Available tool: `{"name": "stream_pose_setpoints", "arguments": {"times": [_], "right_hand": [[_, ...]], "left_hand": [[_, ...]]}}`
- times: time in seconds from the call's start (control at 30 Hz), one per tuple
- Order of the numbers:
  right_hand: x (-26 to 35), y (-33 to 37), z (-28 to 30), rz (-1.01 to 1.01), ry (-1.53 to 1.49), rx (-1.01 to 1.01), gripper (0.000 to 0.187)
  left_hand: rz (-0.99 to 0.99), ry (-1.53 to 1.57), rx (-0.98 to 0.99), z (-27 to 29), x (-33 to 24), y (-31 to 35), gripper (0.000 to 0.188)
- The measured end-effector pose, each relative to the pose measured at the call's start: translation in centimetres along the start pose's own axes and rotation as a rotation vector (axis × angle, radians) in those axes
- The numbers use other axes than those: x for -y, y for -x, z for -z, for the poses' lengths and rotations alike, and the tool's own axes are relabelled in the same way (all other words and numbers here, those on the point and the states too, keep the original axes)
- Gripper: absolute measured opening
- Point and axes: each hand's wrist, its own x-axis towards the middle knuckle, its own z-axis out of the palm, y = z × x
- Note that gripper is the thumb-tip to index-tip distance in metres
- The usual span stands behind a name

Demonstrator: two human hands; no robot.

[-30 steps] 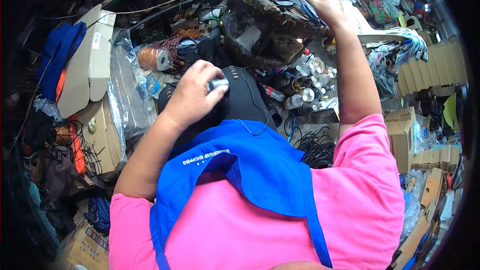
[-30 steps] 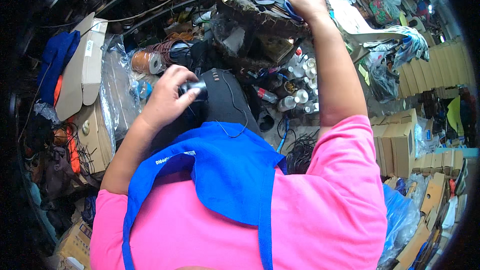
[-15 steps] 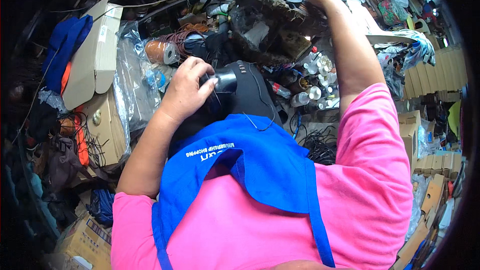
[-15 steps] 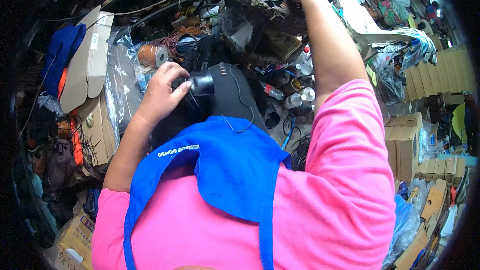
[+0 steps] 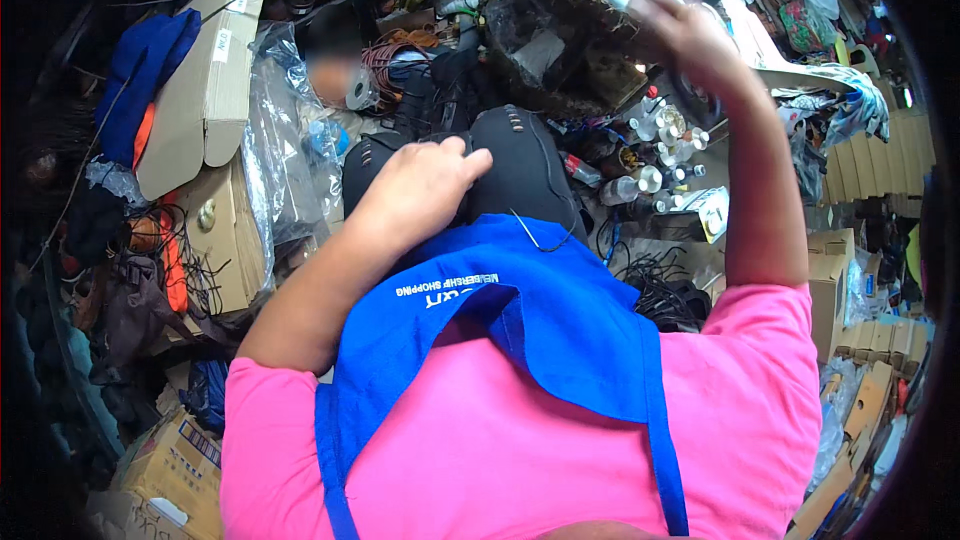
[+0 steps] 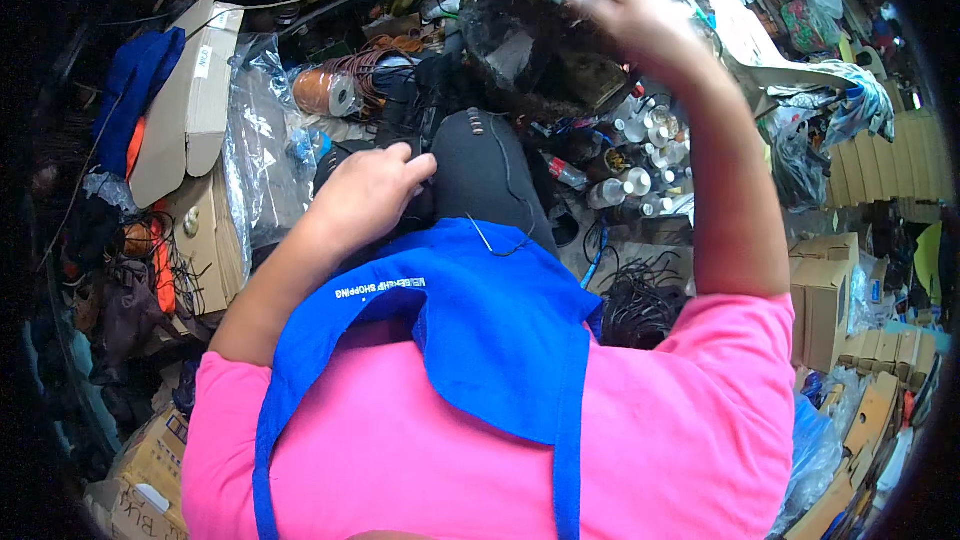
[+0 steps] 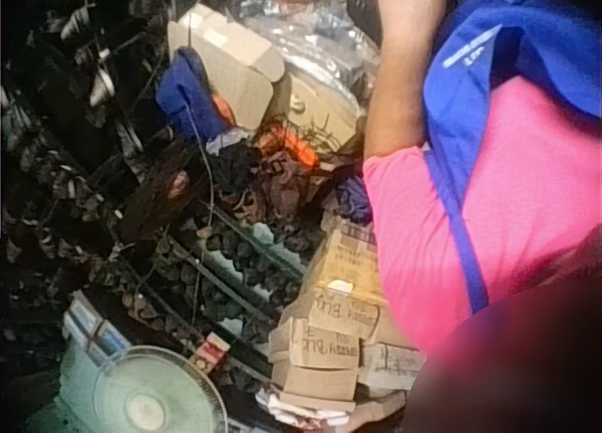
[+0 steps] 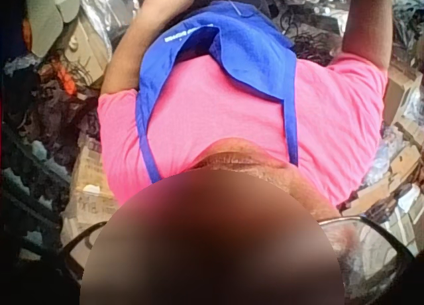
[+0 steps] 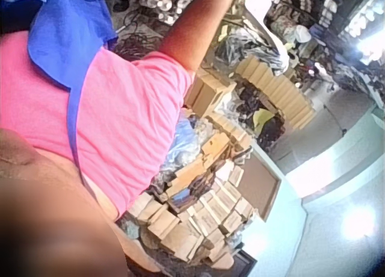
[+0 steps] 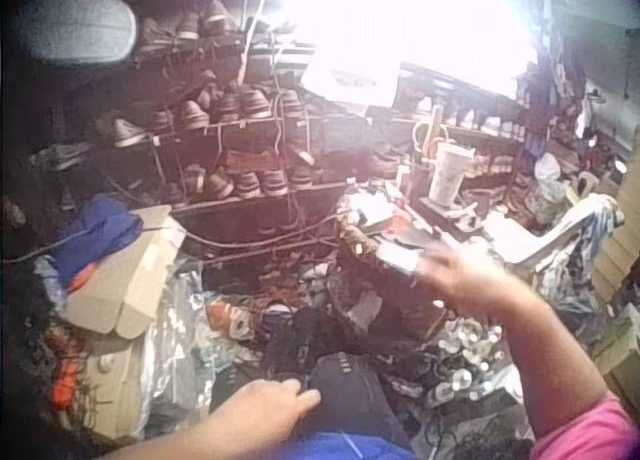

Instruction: Sewing the upper part of a black shoe by hand using a needle and thread.

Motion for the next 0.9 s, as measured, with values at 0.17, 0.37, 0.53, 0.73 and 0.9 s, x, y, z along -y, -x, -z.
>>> {"name": "stream_pose_setpoints", "arguments": {"times": [0.17, 0.37, 0.53, 0.73, 0.9], "right_hand": [[2.5, 8.0, -7.1, 0.127, 0.063, 0.532, 0.024], [3.2, 9.8, -12.5, 0.397, 0.283, 0.51, 0.029], [4.5, 9.8, -15.2, 0.402, 0.221, 0.34, 0.03], [5.5, 8.8, -16.8, 0.345, 0.18, 0.362, 0.026], [5.5, 7.7, -16.5, 0.228, 0.022, 0.451, 0.02]], "left_hand": [[-0.022, 0.006, -0.204, -1.9, -1.3, 3.4, 0.017], [-0.026, -0.115, -0.282, -2.9, -2.2, 4.7, 0.015], [-0.043, -0.067, -0.279, -3.1, -2.2, 4.8, 0.02], [-0.076, -0.004, -0.218, -2.9, -1.4, 4.5, 0.021], [-0.125, -0.093, 0.088, 1.9, -0.3, 1.9, 0.021]]}}
